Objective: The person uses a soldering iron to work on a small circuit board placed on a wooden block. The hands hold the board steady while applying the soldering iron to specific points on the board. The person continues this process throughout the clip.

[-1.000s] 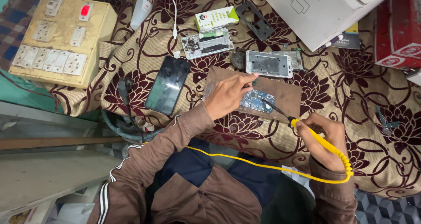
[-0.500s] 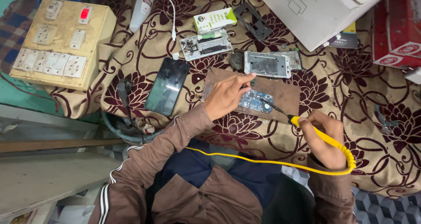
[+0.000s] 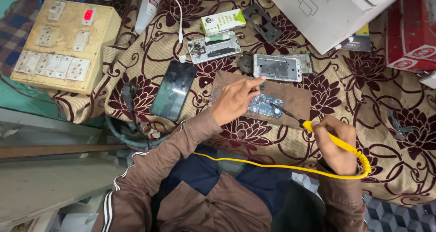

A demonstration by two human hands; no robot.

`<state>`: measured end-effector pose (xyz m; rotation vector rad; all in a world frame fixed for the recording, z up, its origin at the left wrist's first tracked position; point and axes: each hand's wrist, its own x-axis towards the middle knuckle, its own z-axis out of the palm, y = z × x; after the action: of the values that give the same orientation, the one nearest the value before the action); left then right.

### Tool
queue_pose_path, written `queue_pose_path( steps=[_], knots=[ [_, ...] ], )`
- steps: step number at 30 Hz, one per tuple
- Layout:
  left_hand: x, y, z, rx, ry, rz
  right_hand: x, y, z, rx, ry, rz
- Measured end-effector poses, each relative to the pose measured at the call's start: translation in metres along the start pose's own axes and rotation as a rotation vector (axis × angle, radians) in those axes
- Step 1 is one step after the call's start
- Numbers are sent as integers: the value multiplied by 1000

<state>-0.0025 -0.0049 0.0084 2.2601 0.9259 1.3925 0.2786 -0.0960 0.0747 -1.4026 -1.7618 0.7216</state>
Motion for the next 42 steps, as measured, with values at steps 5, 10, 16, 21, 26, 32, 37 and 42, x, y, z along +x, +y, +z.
queue_pose_path(
  steps=[5,10,16,21,26,32,37,42],
  knots=[
    [0,-1,0,-12,3,21,0,3,-1,-332,61,-562],
    [-2,-2,2,-19,5,13,-1,-3,2,-28,60,23],
    [-1,-5,4,-13,-15,4,4,-15,3,-10,40,78],
    [-1,-3,3,-6,3,13,2,-28,3,-58,23,56],
    [0,0,2,-29,14,14,1,-38,3,-93,10,43],
    [-1,-1,1,-28,2,1,3,-46,4,-100,9,51],
    [-2,-2,3,-12,-1,-8,2,-52,2,-77,-16,1],
    [-2,-3,3,-4,8,6,1,-52,1,-64,-25,-18]
  ],
)
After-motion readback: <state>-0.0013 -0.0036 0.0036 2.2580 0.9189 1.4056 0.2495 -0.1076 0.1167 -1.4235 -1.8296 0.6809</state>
